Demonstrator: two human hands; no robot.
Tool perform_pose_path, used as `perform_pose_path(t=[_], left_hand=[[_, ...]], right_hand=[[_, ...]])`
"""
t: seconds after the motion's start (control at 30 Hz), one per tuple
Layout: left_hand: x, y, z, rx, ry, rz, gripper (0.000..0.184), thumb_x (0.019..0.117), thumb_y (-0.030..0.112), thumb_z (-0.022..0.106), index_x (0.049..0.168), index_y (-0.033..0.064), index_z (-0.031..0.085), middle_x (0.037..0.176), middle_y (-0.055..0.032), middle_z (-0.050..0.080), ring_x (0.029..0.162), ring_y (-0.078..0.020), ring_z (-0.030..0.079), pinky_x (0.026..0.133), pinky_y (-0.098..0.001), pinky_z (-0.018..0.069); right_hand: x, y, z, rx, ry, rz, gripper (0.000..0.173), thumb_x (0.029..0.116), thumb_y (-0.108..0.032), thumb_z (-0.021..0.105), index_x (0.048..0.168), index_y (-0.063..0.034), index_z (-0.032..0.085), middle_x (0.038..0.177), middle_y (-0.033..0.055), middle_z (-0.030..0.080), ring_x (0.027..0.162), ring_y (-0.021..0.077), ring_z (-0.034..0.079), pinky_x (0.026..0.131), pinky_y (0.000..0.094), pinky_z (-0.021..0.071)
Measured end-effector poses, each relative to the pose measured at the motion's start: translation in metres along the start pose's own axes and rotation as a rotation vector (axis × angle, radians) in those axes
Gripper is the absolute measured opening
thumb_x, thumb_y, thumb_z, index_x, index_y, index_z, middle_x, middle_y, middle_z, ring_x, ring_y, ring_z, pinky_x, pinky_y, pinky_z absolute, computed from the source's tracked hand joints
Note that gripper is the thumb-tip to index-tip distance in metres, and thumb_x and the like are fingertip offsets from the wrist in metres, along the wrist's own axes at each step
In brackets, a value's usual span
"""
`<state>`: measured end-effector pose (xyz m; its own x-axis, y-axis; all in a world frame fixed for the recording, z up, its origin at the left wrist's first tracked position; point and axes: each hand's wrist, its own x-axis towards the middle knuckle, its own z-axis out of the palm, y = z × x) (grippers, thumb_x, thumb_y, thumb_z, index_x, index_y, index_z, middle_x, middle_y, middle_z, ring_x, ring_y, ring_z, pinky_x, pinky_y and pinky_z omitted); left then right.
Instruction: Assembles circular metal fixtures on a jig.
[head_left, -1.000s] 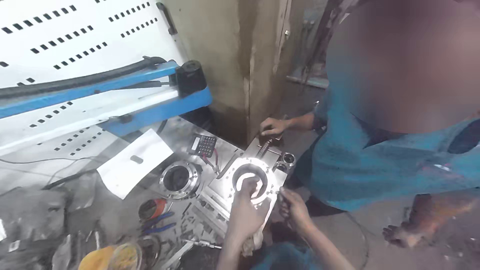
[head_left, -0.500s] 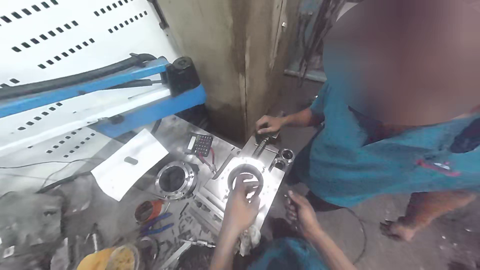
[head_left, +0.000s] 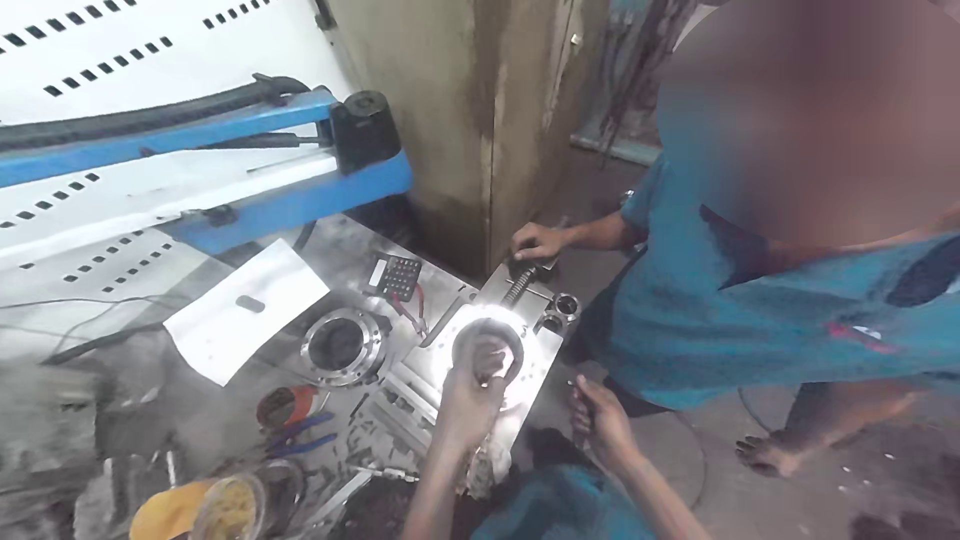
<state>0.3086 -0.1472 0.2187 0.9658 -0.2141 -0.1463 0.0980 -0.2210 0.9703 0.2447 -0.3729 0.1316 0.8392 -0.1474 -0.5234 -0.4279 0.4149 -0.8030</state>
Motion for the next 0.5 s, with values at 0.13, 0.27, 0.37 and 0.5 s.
perform_pose_path(t=[0.13, 0.27, 0.37, 0.5], left_hand=[[-0.005, 0.007, -0.005, 0.132, -0.177, -0.011, 0.05, 0.0876, 0.006, 0.059, 0.138, 0.005, 0.056, 0.131, -0.0074, 0.067, 0.112, -0.0125, 0.069, 0.096, -0.0322, 0.0584], [-0.005, -0.002, -0.011, 0.085, -0.061, 0.028, 0.054, 0.0909, 0.006, 0.057, 0.144, 0.0026, 0.048, 0.135, -0.0111, 0.064, 0.114, -0.0167, 0.069, 0.095, -0.0358, 0.0596], [-0.01, 0.008, -0.002, 0.3, -0.267, 0.078, 0.07, 0.0874, 0.006, 0.061, 0.155, 0.0059, 0.041, 0.145, -0.0086, 0.059, 0.127, -0.0151, 0.061, 0.106, -0.0349, 0.0528], [-0.013, -0.002, 0.002, 0.23, -0.087, 0.122, 0.069, 0.0869, 0.006, 0.06, 0.153, 0.0031, 0.04, 0.144, -0.0119, 0.059, 0.124, -0.016, 0.064, 0.103, -0.0345, 0.0554]], right_hand=[[0.0, 0.002, -0.009, 0.057, 0.043, -0.023, 0.037, 0.1115, -0.028, 0.036, 0.092, -0.009, 0.06, 0.057, -0.0057, 0.044, 0.041, 0.0031, 0.035, 0.038, 0.0189, 0.0339], [0.001, 0.005, -0.018, -0.005, 0.143, -0.072, 0.031, 0.1107, -0.023, 0.038, 0.109, -0.0055, 0.063, 0.066, -0.0019, 0.056, 0.048, 0.0058, 0.047, 0.044, 0.0217, 0.0431], [-0.002, 0.004, -0.014, -0.088, 0.227, -0.106, 0.026, 0.1069, -0.013, 0.047, 0.129, 0.0002, 0.053, 0.089, 0.0054, 0.066, 0.07, 0.0112, 0.065, 0.064, 0.0276, 0.0577], [0.0, 0.008, -0.005, -0.078, 0.244, -0.102, 0.035, 0.1042, -0.007, 0.05, 0.138, 0.0023, 0.045, 0.1, 0.01, 0.068, 0.081, 0.0151, 0.068, 0.073, 0.0312, 0.0591]])
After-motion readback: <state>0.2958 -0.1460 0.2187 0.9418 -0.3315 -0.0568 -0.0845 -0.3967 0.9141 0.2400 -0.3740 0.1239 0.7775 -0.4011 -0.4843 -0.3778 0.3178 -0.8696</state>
